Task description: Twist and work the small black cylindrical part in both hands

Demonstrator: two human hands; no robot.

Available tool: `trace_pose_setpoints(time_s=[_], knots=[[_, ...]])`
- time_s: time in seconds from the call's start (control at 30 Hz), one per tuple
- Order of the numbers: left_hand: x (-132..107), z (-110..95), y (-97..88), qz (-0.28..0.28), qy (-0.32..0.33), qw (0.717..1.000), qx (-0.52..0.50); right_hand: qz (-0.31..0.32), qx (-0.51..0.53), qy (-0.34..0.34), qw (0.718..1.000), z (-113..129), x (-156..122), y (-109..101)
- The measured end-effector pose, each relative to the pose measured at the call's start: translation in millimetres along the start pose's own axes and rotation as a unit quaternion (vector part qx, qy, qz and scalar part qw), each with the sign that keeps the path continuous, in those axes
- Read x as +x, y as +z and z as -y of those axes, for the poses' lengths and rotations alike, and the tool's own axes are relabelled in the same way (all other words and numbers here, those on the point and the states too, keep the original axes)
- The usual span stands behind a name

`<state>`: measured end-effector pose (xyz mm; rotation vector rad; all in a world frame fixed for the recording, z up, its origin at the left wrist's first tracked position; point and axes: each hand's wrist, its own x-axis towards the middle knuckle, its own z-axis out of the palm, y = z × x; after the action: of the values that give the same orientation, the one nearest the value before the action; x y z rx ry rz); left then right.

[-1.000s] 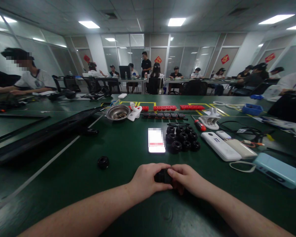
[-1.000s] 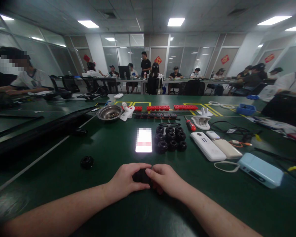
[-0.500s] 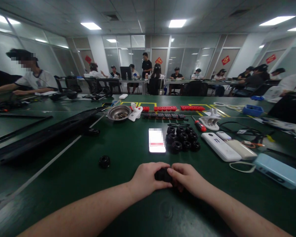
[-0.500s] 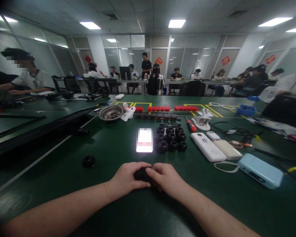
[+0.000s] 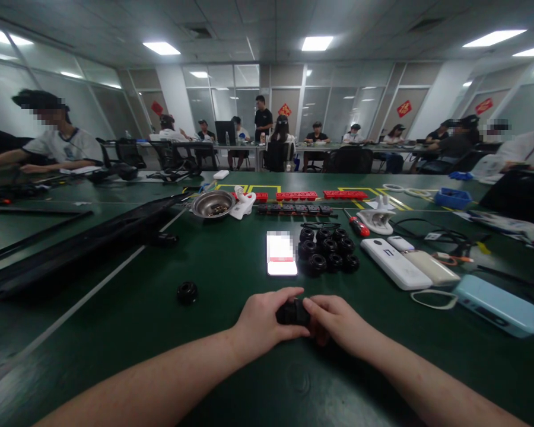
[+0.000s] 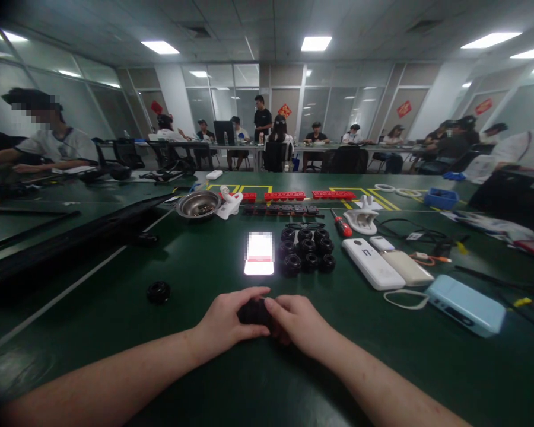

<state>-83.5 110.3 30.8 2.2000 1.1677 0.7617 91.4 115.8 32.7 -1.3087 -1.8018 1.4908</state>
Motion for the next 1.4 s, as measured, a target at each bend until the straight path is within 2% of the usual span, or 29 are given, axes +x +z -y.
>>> trace_pose_setpoints(time_s=[0.07,0.17,0.33,0.43,0.53,0.67,0.77,0.87,0.97,1.1,1.2,1.27,1.3,1.33,1.37,1.4], knots=[[0,0,-0.2,0.010,-0.005,1.000,-0.001,-0.003,-0.010,-0.016,1.000,1,0,-1],[2,2,1.0,0.028,-0.027,0.999,-0.009,-0.028,-0.061,-0.085,0.994,6,-5,-1],[5,4,6.1,0.077,-0.022,0.996,0.029,-0.076,-0.238,-0.189,0.950,14,-16,2],[6,2,7.8,0.139,0.009,0.986,0.088,-0.056,-0.302,-0.214,0.927,17,-18,3],[5,1,8.5,0.160,0.025,0.977,0.138,-0.026,-0.314,-0.204,0.927,22,-20,2],[5,3,8.4,0.166,0.036,0.972,0.161,-0.022,-0.302,-0.145,0.942,28,-32,-3],[4,6,8.3,0.160,0.044,0.972,0.168,-0.044,-0.301,-0.095,0.948,22,-44,-13],[3,8,9.1,0.151,0.055,0.971,0.175,-0.093,-0.312,-0.055,0.944,11,-46,-27],[-1,4,9.1,0.130,0.072,0.969,0.197,-0.144,-0.337,-0.039,0.930,3,-33,-39],[-10,-18,3.0,0.077,0.158,0.959,0.221,-0.193,-0.361,-0.043,0.911,1,-1,-45],[-22,-39,0.7,0.077,0.229,0.958,0.154,-0.216,-0.374,-0.051,0.901,3,12,-43],[-35,-49,7.5,0.115,0.222,0.968,0.034,-0.218,-0.378,-0.053,0.898,5,11,-42],[-43,-52,14.1,0.153,0.179,0.969,-0.068,-0.214,-0.378,-0.053,0.899,6,6,-41],[-53,-55,22.6,0.210,0.113,0.949,-0.207,-0.209,-0.378,-0.051,0.900,7,0,-41],[-63,-56,32.6,0.263,0.014,0.896,-0.358,-0.202,-0.377,-0.050,0.903,7,-9,-40],[-75,-58,43.3,0.274,-0.021,0.876,-0.396,-0.194,-0.375,-0.047,0.905,8,-20,-39]])
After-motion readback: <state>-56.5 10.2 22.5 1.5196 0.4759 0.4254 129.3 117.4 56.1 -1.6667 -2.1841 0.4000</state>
